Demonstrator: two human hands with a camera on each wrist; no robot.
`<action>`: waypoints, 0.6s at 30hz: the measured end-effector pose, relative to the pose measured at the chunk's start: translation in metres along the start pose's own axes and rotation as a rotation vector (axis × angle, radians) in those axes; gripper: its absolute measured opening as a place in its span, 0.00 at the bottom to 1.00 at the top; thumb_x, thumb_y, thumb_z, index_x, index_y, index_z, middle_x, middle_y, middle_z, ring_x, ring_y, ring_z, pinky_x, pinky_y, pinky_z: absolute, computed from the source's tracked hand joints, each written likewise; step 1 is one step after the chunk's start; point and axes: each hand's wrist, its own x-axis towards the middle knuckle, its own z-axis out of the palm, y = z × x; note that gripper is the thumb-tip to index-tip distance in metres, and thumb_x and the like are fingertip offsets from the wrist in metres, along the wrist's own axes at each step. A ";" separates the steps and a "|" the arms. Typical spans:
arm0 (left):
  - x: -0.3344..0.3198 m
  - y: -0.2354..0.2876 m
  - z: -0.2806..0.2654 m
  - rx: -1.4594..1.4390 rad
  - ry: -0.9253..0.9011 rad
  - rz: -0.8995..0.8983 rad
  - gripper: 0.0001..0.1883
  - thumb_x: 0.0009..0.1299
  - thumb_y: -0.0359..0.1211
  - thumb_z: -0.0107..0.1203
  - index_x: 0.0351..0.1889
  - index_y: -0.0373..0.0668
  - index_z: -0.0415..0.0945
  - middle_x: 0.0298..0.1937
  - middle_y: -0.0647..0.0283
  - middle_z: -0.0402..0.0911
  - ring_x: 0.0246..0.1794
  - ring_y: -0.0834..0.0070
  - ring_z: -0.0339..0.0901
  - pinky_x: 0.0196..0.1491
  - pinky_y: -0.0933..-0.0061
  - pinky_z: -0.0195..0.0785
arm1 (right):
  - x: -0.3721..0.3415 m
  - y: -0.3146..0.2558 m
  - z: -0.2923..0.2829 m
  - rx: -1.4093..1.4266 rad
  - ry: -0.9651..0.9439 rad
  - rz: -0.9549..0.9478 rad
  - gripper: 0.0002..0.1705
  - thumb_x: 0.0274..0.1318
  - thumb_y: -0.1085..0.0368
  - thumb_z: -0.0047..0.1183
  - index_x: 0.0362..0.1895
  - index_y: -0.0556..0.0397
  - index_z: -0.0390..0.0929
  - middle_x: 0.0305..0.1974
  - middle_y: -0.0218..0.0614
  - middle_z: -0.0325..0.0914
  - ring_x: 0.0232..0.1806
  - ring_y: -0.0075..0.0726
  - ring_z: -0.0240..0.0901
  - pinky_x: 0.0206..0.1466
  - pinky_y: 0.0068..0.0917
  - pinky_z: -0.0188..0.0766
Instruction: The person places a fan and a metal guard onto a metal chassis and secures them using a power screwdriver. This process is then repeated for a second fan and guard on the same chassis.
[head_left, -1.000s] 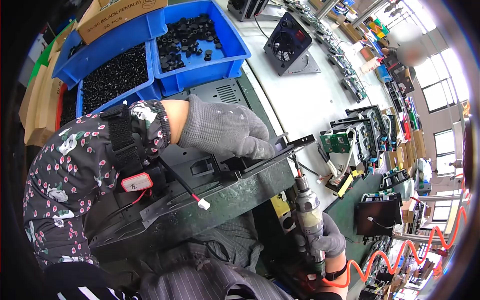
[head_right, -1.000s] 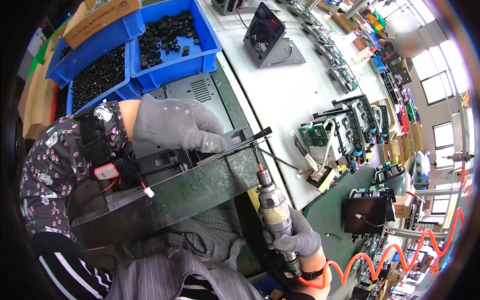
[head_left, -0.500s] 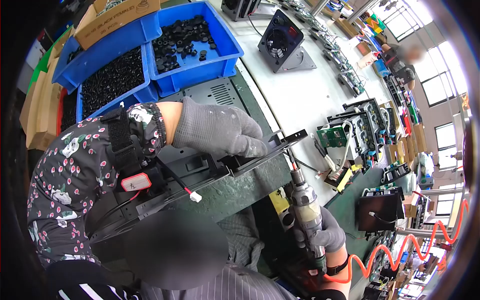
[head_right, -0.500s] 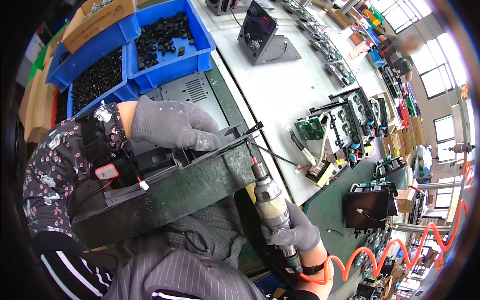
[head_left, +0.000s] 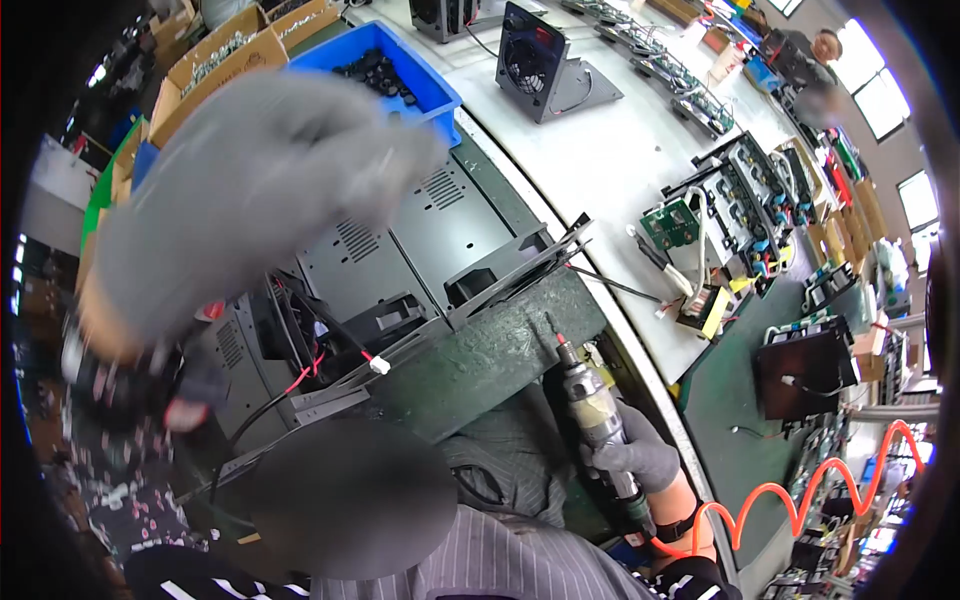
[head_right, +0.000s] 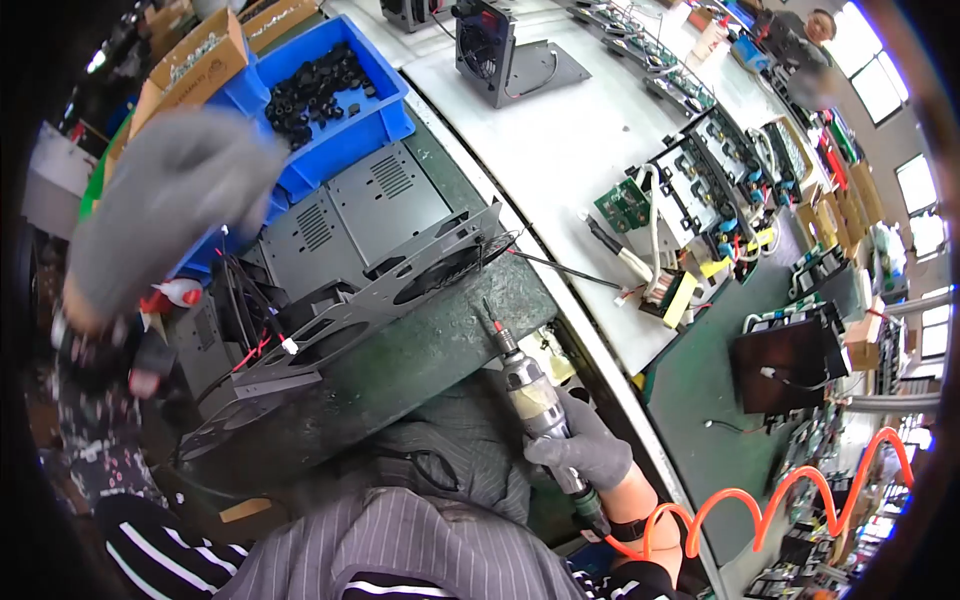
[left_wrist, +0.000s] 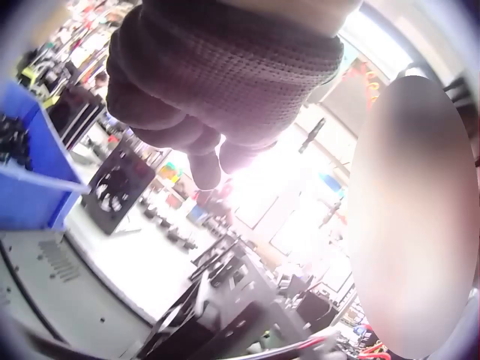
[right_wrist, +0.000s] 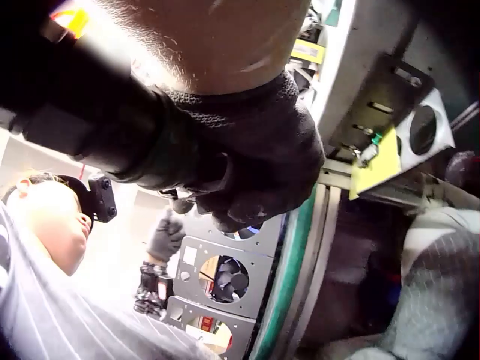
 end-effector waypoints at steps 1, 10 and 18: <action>-0.025 0.012 -0.003 -0.103 -0.143 -0.033 0.13 0.64 0.36 0.52 0.22 0.36 0.77 0.18 0.68 0.77 0.24 0.82 0.75 0.30 0.76 0.67 | 0.006 0.013 -0.003 -0.002 0.007 -0.004 0.42 0.34 0.56 0.66 0.55 0.60 0.63 0.27 0.30 0.71 0.24 0.22 0.67 0.28 0.20 0.65; -0.149 -0.077 0.090 -1.122 -0.565 -0.621 0.17 0.70 0.34 0.44 0.54 0.36 0.65 0.34 0.68 0.71 0.30 0.83 0.65 0.28 0.82 0.61 | 0.028 0.006 -0.004 0.013 0.057 -0.152 0.35 0.37 0.56 0.63 0.50 0.60 0.67 0.26 0.31 0.70 0.22 0.24 0.68 0.25 0.21 0.67; -0.153 -0.115 0.178 -1.465 -0.207 -0.508 0.23 0.67 0.44 0.52 0.55 0.40 0.67 0.28 0.72 0.65 0.22 0.84 0.58 0.23 0.82 0.53 | 0.008 0.018 0.010 -0.033 -0.027 -0.085 0.40 0.31 0.55 0.64 0.52 0.59 0.66 0.28 0.32 0.71 0.22 0.25 0.70 0.25 0.21 0.69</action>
